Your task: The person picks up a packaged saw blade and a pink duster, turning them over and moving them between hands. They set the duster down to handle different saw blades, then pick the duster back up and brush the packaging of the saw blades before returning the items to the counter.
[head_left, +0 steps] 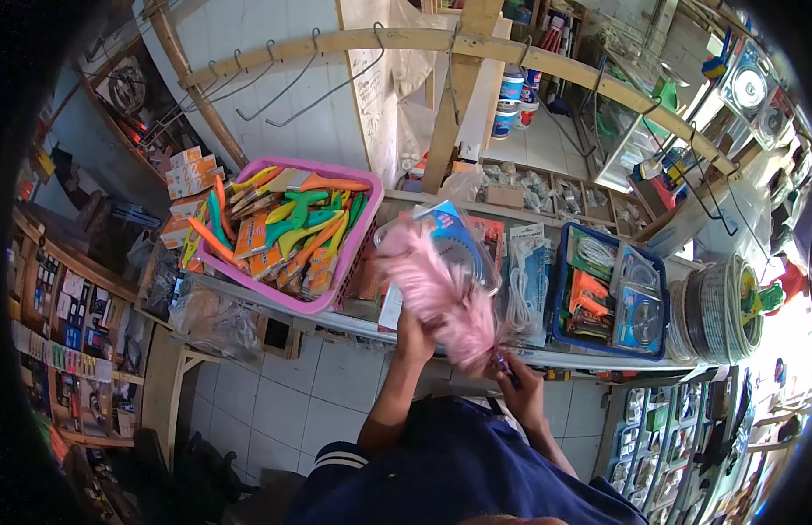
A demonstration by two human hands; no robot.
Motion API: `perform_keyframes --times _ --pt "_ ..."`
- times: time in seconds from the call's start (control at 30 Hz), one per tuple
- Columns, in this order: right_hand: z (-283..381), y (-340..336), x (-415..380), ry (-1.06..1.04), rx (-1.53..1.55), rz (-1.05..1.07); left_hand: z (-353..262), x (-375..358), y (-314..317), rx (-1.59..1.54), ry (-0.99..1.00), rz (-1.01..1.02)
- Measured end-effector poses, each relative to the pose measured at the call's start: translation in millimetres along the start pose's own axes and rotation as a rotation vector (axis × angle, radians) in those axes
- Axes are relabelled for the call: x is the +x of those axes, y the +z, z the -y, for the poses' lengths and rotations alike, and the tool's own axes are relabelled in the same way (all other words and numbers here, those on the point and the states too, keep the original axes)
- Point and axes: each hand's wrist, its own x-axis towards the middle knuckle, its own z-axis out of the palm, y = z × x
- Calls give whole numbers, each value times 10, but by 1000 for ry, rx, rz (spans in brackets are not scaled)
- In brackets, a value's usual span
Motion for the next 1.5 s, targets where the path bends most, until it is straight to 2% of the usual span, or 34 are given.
perform_keyframes --times 0.03,0.07,0.1,0.2,0.23,0.27,0.33,0.37,0.43,0.47,0.5,0.57,0.67,0.77,0.8,0.93,1.03,1.07,1.13,1.23,1.33,1.37,1.47,1.5 --pt "-47 24 -14 58 83 -56 -86 -24 176 -76 -9 19" --pt "-105 56 -8 114 165 -113 -38 16 203 -66 64 7" --pt "-124 146 37 -70 225 -243 -69 -25 278 -68 44 -2" --pt "-50 -61 -42 -262 -158 -33 -66 -73 262 -162 3 67" --pt "-128 -45 -30 -349 -171 -77 33 -40 108 32 112 81" --pt "-144 -21 -56 -174 -61 -121 132 -7 -46 223 224 73" --pt "-96 31 -78 172 159 -205 -60 -24 277 -161 71 -8" --pt "-102 7 -97 79 88 -168 -79 -22 336 -139 126 3" --pt "-133 -65 -119 -110 -55 -92 -144 -87 267 -251 -3 37" --pt "-147 -70 -126 -92 -24 -102 -172 -116 236 -302 -73 53" --pt "-165 -67 -140 -71 7 -113 -117 -53 254 -145 71 -48" --pt "-117 -27 -156 7 84 -157 -131 2 254 -152 110 -14" --pt "-69 -89 -172 -161 -22 -20 -156 8 291 -182 130 -32" --pt "-178 -27 -157 5 210 -110 -170 18 292 -166 147 -5" --pt "-166 -29 -147 -30 179 -95 -193 7 336 -173 130 21" --pt "-232 -29 -148 -141 95 -26 -204 -64 345 -104 109 -95" --pt "-168 118 -180 157 464 -181 -196 -81 293 -90 82 -90" --pt "-161 17 -198 161 300 -94 -182 -82 282 -77 88 -98" --pt "-232 -42 -198 -83 72 24 -153 -101 237 -109 65 -144" --pt "-194 -84 -193 -22 70 -18 -127 -100 346 -78 74 -168" --pt "-40 -186 -239 220 146 -44 -4 -105 318 -91 61 -169" --pt "-168 -220 -256 27 53 -4 37 -119 294 -89 53 -149" --pt "-192 -325 -261 -79 32 19 118 -191 339 -102 54 -129" --pt "-224 -312 -280 -27 57 -68 131 -214 391 -108 63 -131"
